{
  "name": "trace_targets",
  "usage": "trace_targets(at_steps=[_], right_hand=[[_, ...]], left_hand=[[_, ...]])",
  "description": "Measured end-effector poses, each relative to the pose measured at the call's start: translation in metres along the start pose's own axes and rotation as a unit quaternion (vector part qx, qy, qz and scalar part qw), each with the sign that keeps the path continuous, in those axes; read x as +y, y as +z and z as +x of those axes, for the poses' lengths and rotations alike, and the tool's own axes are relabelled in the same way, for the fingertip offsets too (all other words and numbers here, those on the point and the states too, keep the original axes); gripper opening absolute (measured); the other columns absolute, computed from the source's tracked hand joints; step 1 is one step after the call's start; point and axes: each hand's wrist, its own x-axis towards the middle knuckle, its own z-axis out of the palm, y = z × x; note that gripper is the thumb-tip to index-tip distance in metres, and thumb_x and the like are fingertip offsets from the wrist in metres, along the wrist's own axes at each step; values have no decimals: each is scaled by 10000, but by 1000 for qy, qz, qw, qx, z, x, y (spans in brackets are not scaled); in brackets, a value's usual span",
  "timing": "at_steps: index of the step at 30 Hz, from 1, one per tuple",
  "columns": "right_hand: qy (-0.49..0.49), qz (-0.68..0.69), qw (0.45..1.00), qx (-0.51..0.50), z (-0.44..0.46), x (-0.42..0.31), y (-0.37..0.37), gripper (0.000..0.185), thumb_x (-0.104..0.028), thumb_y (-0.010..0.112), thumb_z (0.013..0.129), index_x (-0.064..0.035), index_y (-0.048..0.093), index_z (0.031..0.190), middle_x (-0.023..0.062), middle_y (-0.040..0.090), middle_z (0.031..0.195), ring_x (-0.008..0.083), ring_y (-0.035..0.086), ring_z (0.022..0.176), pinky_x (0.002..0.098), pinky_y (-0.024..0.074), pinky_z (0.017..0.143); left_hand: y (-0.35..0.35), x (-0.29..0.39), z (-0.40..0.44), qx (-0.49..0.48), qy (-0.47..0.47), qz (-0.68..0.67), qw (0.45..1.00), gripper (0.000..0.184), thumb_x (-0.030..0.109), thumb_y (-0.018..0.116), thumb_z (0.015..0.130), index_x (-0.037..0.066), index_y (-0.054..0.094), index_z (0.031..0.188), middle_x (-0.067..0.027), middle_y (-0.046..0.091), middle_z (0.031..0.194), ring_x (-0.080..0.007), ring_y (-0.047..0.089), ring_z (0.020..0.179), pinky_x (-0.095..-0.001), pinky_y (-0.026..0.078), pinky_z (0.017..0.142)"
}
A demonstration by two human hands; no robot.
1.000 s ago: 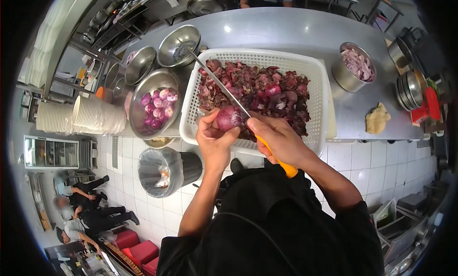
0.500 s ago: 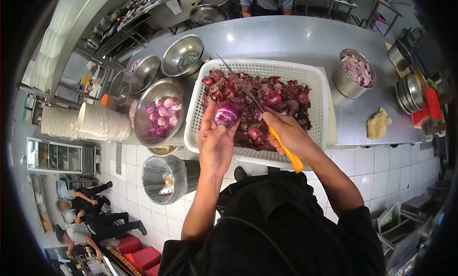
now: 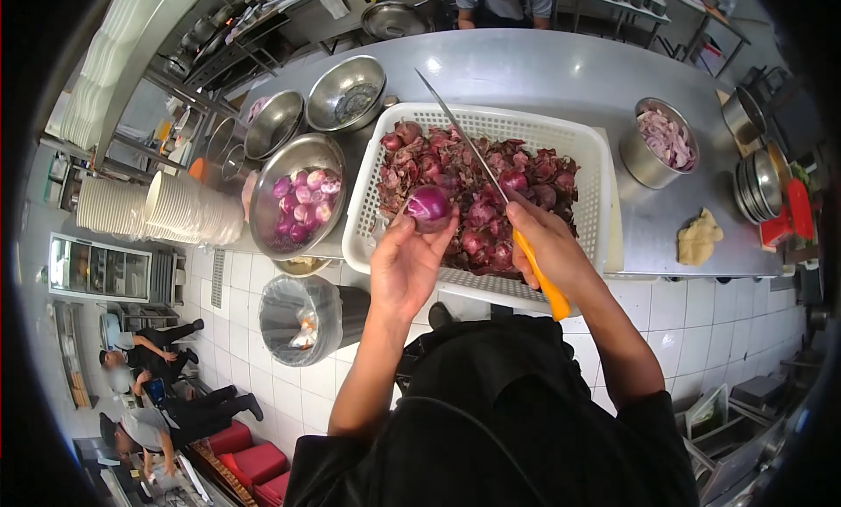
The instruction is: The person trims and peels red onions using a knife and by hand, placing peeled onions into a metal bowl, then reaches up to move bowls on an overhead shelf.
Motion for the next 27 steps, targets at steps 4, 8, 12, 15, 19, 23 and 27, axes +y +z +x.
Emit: trace_targets(at_steps=[4, 8, 12, 15, 19, 23, 27], right_hand=[[-16, 69, 994, -85, -20, -11, 9, 603, -455, 446, 1033, -54, 408, 1481, 33, 515, 604, 117, 477, 436, 264, 392, 412], [-17, 147, 978, -148, -25, -12, 15, 538, -416, 423, 1047, -53, 432, 1444, 36, 500, 585, 119, 470, 416, 262, 401, 413], [-46, 140, 977, -153, -27, -14, 19, 520, -395, 417, 1052, -71, 414, 1459, 37, 495, 576, 115, 464, 418, 261, 399, 415], [-56, 127, 979, -147, -22, -9, 19, 521, -388, 412, 1054, -93, 392, 1483, 35, 494, 575, 113, 460, 421, 261, 398, 416], [-57, 129, 979, -146, -19, -6, 19, 530, -385, 414, 1054, -108, 375, 1505, 30, 489, 577, 106, 454, 424, 260, 399, 418], [-56, 122, 982, -135, -16, -3, 22, 531, -383, 424, 1053, -107, 385, 1505, 26, 486, 583, 97, 453, 433, 257, 402, 418], [-77, 125, 980, -134, -16, -3, 23, 517, -417, 430, 1046, -84, 429, 1442, 29, 491, 580, 98, 456, 433, 250, 397, 409]], left_hand=[[-2, -4, 1, -14, 29, 44, 999, 495, -3, 663, 850, 34, 503, 1318, -142, 597, 1282, -291, 576, 1219, -428, 395, 1138], [-11, -11, 2, -20, 91, 154, 984, 590, -122, 669, 794, 57, 499, 1330, -122, 590, 1291, -232, 587, 1187, -383, 444, 1078], [0, -10, 1, -26, 119, 234, 964, 643, -202, 669, 745, 38, 503, 1319, -112, 586, 1291, -205, 583, 1181, -336, 502, 991], [4, -9, 0, -38, 135, 298, 944, 653, -231, 661, 732, 28, 500, 1310, -116, 574, 1299, -201, 581, 1185, -322, 521, 965], [-3, -10, 2, -60, 145, 340, 927, 674, -246, 636, 740, 20, 480, 1339, -128, 544, 1333, -205, 583, 1189, -329, 520, 973], [-3, -12, 3, -66, 158, 324, 931, 662, -247, 625, 745, 17, 471, 1333, -124, 532, 1348, -207, 589, 1183, -329, 515, 986], [-1, -12, 2, -32, 131, 295, 946, 679, -241, 630, 738, 35, 460, 1334, -118, 543, 1339, -202, 592, 1182, -327, 520, 970]])
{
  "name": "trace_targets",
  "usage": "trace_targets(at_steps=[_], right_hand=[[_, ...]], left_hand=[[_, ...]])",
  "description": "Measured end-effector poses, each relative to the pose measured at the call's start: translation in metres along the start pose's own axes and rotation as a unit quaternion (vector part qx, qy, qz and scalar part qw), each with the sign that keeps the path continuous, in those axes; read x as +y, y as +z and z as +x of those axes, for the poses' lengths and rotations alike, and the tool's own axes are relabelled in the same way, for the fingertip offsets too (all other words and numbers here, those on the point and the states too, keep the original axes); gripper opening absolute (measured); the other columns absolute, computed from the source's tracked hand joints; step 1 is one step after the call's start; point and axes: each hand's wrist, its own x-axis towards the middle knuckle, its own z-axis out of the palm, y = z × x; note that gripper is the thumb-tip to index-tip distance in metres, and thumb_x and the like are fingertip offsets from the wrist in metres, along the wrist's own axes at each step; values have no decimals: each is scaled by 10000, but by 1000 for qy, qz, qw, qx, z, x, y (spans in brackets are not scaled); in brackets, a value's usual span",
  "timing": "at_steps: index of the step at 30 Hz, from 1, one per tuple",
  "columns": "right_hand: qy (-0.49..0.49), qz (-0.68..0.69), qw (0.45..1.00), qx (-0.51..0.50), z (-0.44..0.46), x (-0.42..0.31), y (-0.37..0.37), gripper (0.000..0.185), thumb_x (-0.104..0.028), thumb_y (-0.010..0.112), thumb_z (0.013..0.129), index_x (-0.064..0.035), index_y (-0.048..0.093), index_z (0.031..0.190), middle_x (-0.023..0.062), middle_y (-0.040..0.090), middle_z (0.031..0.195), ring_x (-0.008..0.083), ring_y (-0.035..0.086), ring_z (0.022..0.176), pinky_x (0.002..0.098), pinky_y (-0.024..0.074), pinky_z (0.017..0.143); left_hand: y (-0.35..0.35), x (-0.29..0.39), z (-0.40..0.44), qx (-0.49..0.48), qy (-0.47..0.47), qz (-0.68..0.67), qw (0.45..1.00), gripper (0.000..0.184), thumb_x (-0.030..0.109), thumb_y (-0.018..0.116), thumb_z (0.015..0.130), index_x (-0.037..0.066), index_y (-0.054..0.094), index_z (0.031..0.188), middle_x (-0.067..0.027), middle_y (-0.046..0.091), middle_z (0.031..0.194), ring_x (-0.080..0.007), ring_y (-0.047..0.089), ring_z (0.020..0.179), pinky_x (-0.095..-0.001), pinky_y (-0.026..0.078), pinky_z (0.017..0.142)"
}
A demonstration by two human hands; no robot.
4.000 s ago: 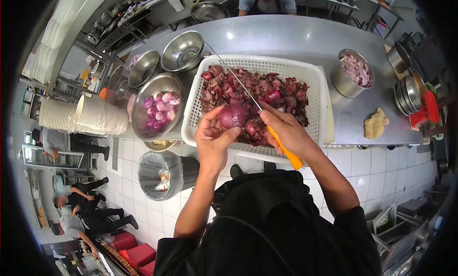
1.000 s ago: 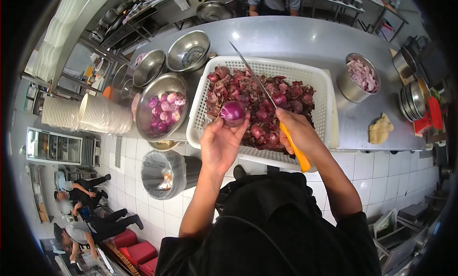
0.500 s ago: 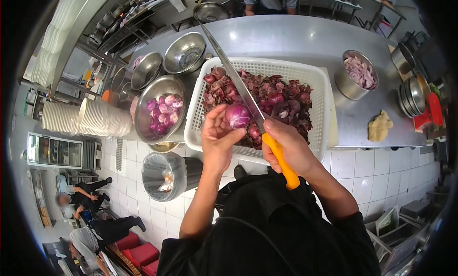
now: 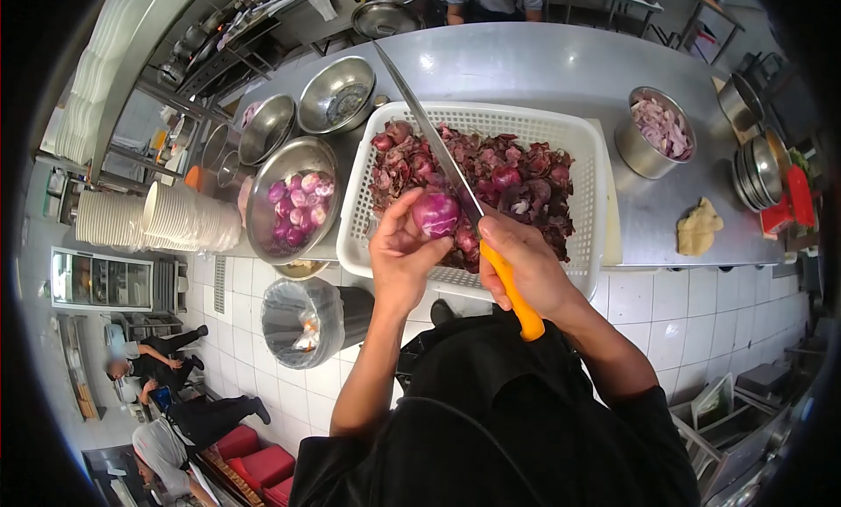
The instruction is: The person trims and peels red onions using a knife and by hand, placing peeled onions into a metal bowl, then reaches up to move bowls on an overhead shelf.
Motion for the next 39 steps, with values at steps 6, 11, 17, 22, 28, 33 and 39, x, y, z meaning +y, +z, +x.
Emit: trace_targets(at_steps=[6, 11, 17, 22, 28, 33, 39], right_hand=[[9, -24, 1000, 18, 5, 4, -4, 555, -446, 431, 1041, -61, 426, 1440, 28, 492, 581, 101, 456, 433, 250, 389, 405], [80, -95, 988, 87, 7, -2, -9, 607, -388, 477, 1035, -86, 325, 1539, 11, 479, 606, 97, 447, 458, 255, 369, 428], [48, -158, 978, 124, 0, 5, -16, 555, -370, 534, 1018, -140, 415, 1509, -31, 464, 616, 68, 435, 486, 245, 354, 435], [41, -218, 967, 123, -3, -4, -22, 625, -390, 553, 998, -75, 382, 1510, 68, 580, 700, 175, 580, 599, 324, 472, 572], [-142, -419, 892, 88, -15, -1, -3, 691, -370, 578, 969, 55, 349, 1464, 282, 668, 946, 432, 673, 893, 447, 512, 792], [-164, -435, 884, 45, -21, -6, 8, 692, -344, 599, 962, 100, 355, 1433, 240, 666, 800, 395, 684, 737, 434, 521, 671], [-169, -436, 883, 33, -20, -2, 8, 674, -335, 597, 964, 109, 368, 1418, 216, 651, 719, 375, 679, 659, 416, 520, 631]], left_hand=[[-9, -2, 3, 17, -37, -103, 994, 670, -212, 636, 751, 34, 471, 1352, -108, 591, 1287, -187, 606, 1152, -312, 521, 943], [-7, 7, 2, 45, -53, -25, 997, 609, -182, 669, 765, 18, 477, 1307, -93, 629, 1220, -174, 618, 1110, -309, 520, 949], [-10, 7, -2, 50, -46, 91, 994, 674, -139, 735, 761, -13, 456, 1362, -104, 628, 1185, -160, 636, 1059, -294, 539, 907], [7, 19, -3, 57, -47, 149, 986, 624, -116, 754, 765, -33, 492, 1325, -115, 658, 1130, -147, 657, 991, -280, 559, 859], [11, 12, -5, 65, -40, 171, 982, 516, -87, 756, 766, -47, 550, 1237, -103, 683, 1078, -139, 663, 943, -277, 562, 830], [17, 18, -7, 68, -24, 230, 971, 393, -52, 766, 753, -34, 603, 1110, -66, 690, 1002, -126, 649, 915, -283, 551, 817], [21, 18, -10, 82, 7, 251, 965, 397, -41, 776, 737, -23, 604, 1094, -57, 678, 1000, -120, 635, 913, -284, 540, 825]])
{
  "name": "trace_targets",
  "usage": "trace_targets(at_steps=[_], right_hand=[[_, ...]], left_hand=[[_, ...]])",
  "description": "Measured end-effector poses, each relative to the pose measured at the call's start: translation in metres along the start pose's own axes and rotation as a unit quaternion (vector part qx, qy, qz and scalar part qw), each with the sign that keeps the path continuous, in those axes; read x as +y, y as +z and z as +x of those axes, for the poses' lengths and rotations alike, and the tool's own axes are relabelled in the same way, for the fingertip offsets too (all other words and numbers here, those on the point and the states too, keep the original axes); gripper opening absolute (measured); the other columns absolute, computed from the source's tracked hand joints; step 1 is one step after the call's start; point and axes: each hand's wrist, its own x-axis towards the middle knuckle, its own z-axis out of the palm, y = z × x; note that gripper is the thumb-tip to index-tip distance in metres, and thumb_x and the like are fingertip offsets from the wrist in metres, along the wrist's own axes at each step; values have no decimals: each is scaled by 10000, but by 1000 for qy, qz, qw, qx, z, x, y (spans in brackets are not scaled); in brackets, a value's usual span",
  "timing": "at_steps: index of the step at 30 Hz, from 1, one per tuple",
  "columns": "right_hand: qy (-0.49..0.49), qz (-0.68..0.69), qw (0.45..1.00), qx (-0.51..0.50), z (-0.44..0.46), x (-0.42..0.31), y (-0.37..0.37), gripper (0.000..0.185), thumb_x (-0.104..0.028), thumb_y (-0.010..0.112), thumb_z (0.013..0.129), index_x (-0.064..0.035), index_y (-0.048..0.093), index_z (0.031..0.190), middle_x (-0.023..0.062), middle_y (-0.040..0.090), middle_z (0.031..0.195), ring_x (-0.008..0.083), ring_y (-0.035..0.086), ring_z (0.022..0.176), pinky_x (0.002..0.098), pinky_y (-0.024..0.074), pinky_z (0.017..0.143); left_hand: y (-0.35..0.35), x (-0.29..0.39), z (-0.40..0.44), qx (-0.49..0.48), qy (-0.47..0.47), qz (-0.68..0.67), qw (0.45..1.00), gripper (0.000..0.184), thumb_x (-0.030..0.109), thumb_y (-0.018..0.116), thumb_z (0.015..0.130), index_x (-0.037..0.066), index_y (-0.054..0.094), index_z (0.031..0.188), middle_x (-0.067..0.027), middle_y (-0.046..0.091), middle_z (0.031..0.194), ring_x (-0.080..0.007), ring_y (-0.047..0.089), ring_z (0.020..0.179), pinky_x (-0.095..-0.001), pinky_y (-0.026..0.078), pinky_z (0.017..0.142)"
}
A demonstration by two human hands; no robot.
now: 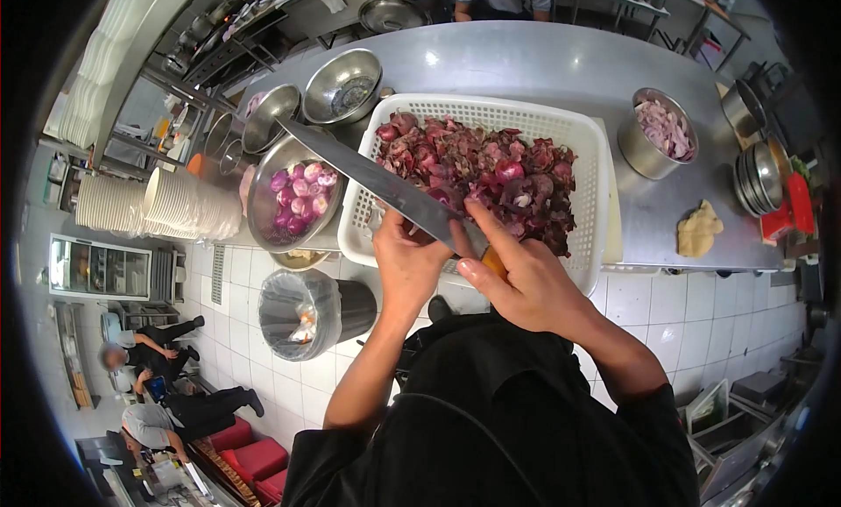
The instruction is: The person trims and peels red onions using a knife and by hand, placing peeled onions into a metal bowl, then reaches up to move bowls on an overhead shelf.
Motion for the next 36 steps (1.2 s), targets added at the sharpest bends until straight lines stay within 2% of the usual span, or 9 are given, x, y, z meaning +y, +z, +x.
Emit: trace_targets(at_steps=[5, 11, 14, 17, 20, 23, 27, 30, 36], right_hand=[[-18, 1, 1000, 20, 0, 6, 5, 656, -332, 598, 963, 103, 387, 1406, 208, 648, 711, 374, 676, 655, 412, 521, 630], [-37, -23, 998, 47, 2, 6, 11, 627, -325, 600, 957, 53, 406, 1419, 196, 653, 722, 374, 674, 655, 423, 520, 623], [-32, -46, 997, 51, 5, 4, 13, 621, -328, 596, 957, 34, 408, 1425, 190, 655, 725, 369, 675, 665, 436, 518, 619], [-4, -59, 998, 33, 8, 4, 10, 592, -327, 591, 957, 14, 436, 1416, 175, 657, 727, 368, 675, 672, 447, 517, 617], [2, -26, 999, 36, 8, 1, 7, 548, -348, 564, 971, 2, 487, 1385, 182, 673, 764, 386, 684, 728, 437, 527, 661], [61, 58, 996, 14, 11, 4, 3, 531, -381, 542, 983, -1, 528, 1354, 214, 692, 882, 380, 698, 854, 404, 529, 758], [101, 173, 980, -16, 15, 5, -1, 546, -414, 523, 990, -13, 532, 1361, 244, 683, 1023, 340, 685, 1008, 378, 497, 872], [118, 159, 980, -14, 15, 14, 4, 553, -434, 504, 994, -31, 532, 1373, 242, 680, 1053, 327, 676, 1043, 382, 483, 902], [138, 96, 986, -20, 16, 7, 6, 580, -464, 465, 1001, -27, 528, 1378, 249, 681, 1049, 365, 664, 1046, 400, 483, 914]], left_hand=[[6, 0, -2, 19, 5, -19, 1000, 393, -44, 764, 747, -21, 588, 1097, -55, 663, 1009, -120, 630, 902, -285, 536, 817], [9, -1, -3, 43, 14, 6, 999, 362, -51, 739, 783, -7, 575, 1103, -58, 658, 1009, -121, 628, 912, -281, 530, 812], [13, -6, -2, 47, 26, -55, 997, 369, -48, 740, 798, -7, 565, 1121, -61, 661, 999, -124, 633, 895, -279, 532, 807], [13, -9, -2, 46, 28, -59, 997, 369, -43, 742, 809, -6, 560, 1127, -61, 665, 986, -128, 640, 891, -277, 534, 806], [10, -12, -1, 41, 23, -63, 997, 389, -57, 738, 797, -18, 555, 1138, -75, 674, 1001, -135, 649, 905, -278, 538, 808], [6, -12, 0, 39, -22, -38, 998, 430, -80, 724, 786, -39, 546, 1175, -101, 682, 1034, -147, 661, 918, -285, 546, 814], [5, -18, 0, 32, -19, -89, 995, 465, -101, 702, 783, -60, 532, 1214, -126, 684, 1053, -160, 671, 928, -294, 559, 819], [4, -27, -1, 30, -27, -105, 994, 467, -104, 693, 788, -61, 528, 1223, -131, 682, 1058, -165, 672, 932, -295, 563, 823], [5, -30, -4, 43, -37, -129, 990, 469, -101, 696, 786, -59, 526, 1221, -128, 676, 1069, -162, 664, 951, -287, 559, 823]])
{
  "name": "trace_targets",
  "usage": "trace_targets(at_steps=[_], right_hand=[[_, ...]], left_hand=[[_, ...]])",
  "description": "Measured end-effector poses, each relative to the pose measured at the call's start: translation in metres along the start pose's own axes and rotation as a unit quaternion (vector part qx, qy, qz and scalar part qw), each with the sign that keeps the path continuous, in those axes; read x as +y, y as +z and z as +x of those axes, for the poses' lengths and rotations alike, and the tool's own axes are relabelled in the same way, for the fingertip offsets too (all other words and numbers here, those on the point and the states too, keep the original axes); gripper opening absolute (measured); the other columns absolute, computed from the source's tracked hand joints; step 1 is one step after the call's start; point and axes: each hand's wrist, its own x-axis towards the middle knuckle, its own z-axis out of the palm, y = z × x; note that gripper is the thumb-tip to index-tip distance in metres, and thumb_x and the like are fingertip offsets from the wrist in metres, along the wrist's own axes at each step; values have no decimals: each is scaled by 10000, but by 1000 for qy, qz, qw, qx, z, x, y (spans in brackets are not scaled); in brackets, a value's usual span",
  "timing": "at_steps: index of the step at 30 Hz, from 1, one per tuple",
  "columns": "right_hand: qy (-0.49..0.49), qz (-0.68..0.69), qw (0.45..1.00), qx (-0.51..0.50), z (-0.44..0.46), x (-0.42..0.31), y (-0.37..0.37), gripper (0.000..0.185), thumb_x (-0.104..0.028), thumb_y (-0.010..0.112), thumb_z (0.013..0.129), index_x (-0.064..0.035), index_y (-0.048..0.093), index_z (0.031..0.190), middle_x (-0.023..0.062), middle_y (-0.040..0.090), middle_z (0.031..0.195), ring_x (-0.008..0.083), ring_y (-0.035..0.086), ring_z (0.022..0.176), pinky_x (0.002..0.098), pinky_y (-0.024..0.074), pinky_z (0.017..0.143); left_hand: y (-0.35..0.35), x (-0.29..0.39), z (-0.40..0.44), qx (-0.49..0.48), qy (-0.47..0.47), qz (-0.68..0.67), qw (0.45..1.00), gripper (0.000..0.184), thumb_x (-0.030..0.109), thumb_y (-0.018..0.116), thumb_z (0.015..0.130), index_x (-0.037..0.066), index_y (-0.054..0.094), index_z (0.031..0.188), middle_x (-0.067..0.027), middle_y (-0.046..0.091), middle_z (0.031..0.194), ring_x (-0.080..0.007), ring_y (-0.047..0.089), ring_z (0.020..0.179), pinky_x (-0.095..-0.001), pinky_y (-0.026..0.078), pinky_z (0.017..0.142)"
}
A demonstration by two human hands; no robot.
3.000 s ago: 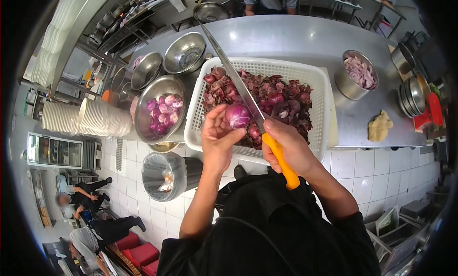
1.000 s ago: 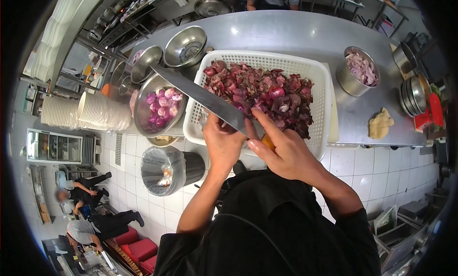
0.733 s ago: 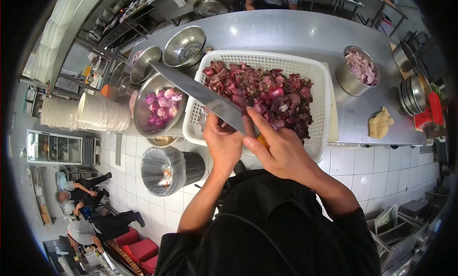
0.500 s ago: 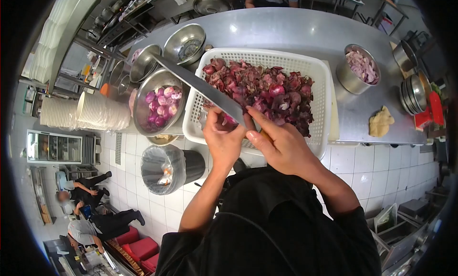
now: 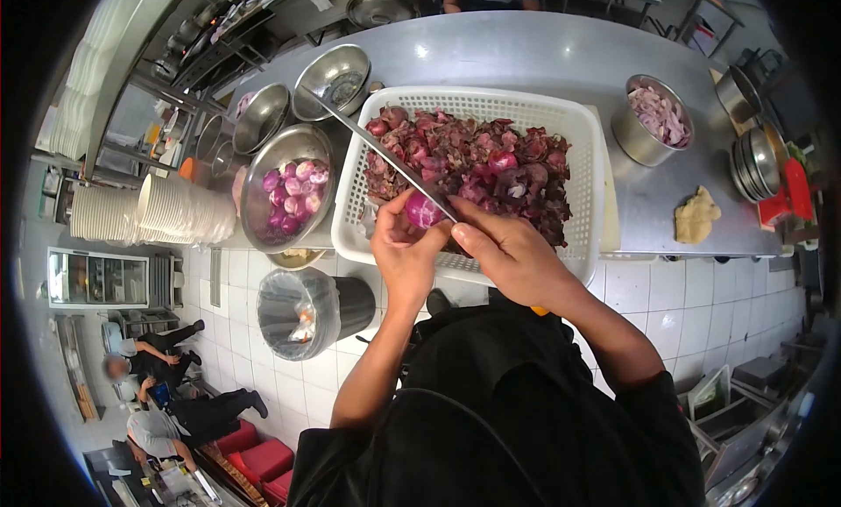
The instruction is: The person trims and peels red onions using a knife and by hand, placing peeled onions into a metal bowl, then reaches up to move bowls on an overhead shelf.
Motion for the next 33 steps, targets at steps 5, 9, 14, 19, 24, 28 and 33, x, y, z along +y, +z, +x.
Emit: trace_targets(at_steps=[5, 9, 14, 19, 24, 28, 33], right_hand=[[-9, -67, 996, 65, 8, 9, -4, 597, -473, 475, 998, -20, 518, 1384, 258, 680, 1028, 379, 658, 1044, 415, 485, 902], [51, -41, 995, 69, 17, 15, -25, 614, -469, 493, 996, -23, 480, 1417, 252, 682, 1017, 371, 663, 1035, 399, 482, 907], [28, -26, 997, 69, 14, 16, -27, 582, -379, 526, 1009, -81, 409, 1494, 88, 538, 753, 175, 535, 682, 314, 423, 613], [-31, -25, 997, 61, 5, 16, -28, 573, -369, 545, 1004, -98, 418, 1493, 28, 514, 650, 136, 515, 555, 298, 429, 534], [190, 98, 976, -44, 8, 4, -49, 624, -425, 534, 996, -54, 413, 1482, 44, 590, 659, 188, 613, 652, 334, 488, 662], [136, 125, 983, 16, 2, 16, -42, 671, -388, 569, 984, -60, 342, 1523, 62, 605, 715, 180, 612, 677, 310, 484, 689], [-65, 70, 995, 41, -16, 8, -31, 771, -303, 604, 959, -97, 194, 1578, 103, 632, 793, 189, 613, 711, 318, 494, 757]], left_hand=[[0, 2, -6, 0, 38, 10, 999, 501, -110, 696, 774, -31, 531, 1240, -96, 666, 1078, -144, 654, 960, -265, 545, 821], [0, 21, -9, -30, 40, -49, 998, 562, -123, 680, 775, -11, 514, 1301, -91, 646, 1127, -147, 655, 966, -263, 532, 834], [-4, 23, -2, -52, 10, -82, 995, 567, -133, 668, 779, -11, 512, 1310, -93, 644, 1141, -150, 645, 999, -279, 523, 874], [-12, 20, -1, -47, -3, -86, 995, 549, -135, 665, 785, -15, 518, 1300, -90, 643, 1142, -153, 636, 1020, -292, 520, 896], [-15, 18, -2, -54, -8, -65, 996, 551, -143, 670, 782, -7, 523, 1295, -82, 643, 1136, -152, 633, 1018, -292, 524, 893], [-15, 14, -2, -72, 2, -51, 996, 564, -149, 672, 786, 1, 508, 1304, -86, 640, 1165, -150, 633, 1038, -288, 529, 884], [-4, 26, -6, -72, -3, -27, 997, 571, -155, 660, 767, -11, 506, 1297, -92, 620, 1188, -168, 621, 1068, -299, 503, 929]])
